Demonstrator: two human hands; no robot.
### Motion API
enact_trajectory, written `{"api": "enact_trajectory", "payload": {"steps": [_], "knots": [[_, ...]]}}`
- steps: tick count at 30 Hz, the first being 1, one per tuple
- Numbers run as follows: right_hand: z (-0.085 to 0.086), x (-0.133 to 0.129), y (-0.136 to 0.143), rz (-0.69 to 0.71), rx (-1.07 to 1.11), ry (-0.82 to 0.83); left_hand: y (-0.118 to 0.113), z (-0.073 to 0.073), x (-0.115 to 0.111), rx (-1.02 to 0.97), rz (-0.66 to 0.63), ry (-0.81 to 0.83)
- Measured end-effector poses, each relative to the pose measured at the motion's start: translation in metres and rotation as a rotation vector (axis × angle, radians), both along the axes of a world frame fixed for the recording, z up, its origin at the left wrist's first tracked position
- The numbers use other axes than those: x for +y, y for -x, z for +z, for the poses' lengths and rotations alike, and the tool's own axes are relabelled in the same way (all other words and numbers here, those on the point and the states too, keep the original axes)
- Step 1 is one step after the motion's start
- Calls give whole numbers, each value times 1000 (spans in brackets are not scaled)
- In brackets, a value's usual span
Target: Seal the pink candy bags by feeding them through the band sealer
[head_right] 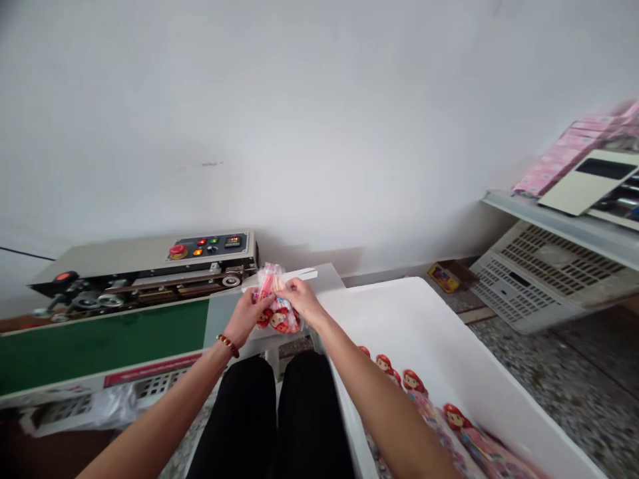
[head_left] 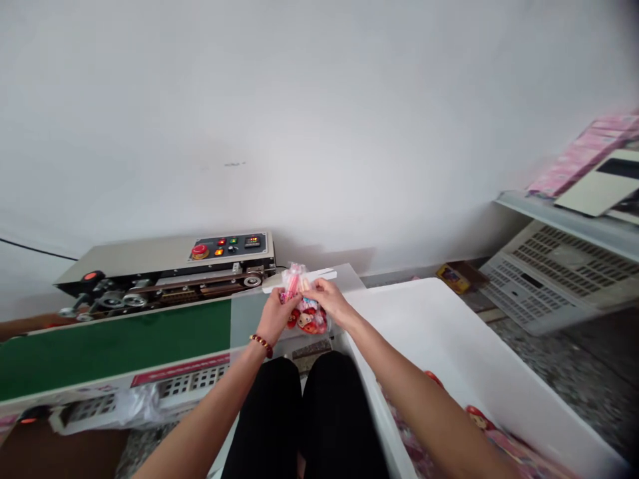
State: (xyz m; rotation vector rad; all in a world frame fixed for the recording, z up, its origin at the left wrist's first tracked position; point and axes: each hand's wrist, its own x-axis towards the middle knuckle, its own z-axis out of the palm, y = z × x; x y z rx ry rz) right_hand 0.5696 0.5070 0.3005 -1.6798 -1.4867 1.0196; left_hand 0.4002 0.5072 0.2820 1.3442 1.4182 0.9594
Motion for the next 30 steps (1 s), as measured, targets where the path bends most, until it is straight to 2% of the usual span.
{"api": "enact_trajectory", "payload": {"steps": [4,6,8,11,12,14,16,18,21,24,27,30], "knots": [[0,18,8,-64,-272,45,12,-12,9,438,136,-169],[-1,19,11,-90,-382,58,20,-21,9,650,146,-278],[-2,16,13,-104,-515,63,31,-29,10,791,33,-408],[-5,10,11,-71,-701,26,48,-36,16,884,-284,-574],[-6,8,10,-25,-734,-21,52,-37,18,907,-364,-593],[-7,5,7,153,-754,-155,58,-34,22,967,-426,-582],[-10,3,6,386,-778,-269,59,-30,22,1036,-421,-544],[-16,1,6,520,-815,-320,57,-27,21,1091,-405,-524],[-26,-2,10,475,-858,-347,55,-26,18,1106,-388,-543],[-35,-3,14,424,-871,-375,52,-30,15,1097,-305,-522],[-36,-2,17,430,-880,-412,49,-33,11,1097,-199,-476],[-32,1,22,465,-882,-424,51,-32,7,1100,-154,-457]]}}
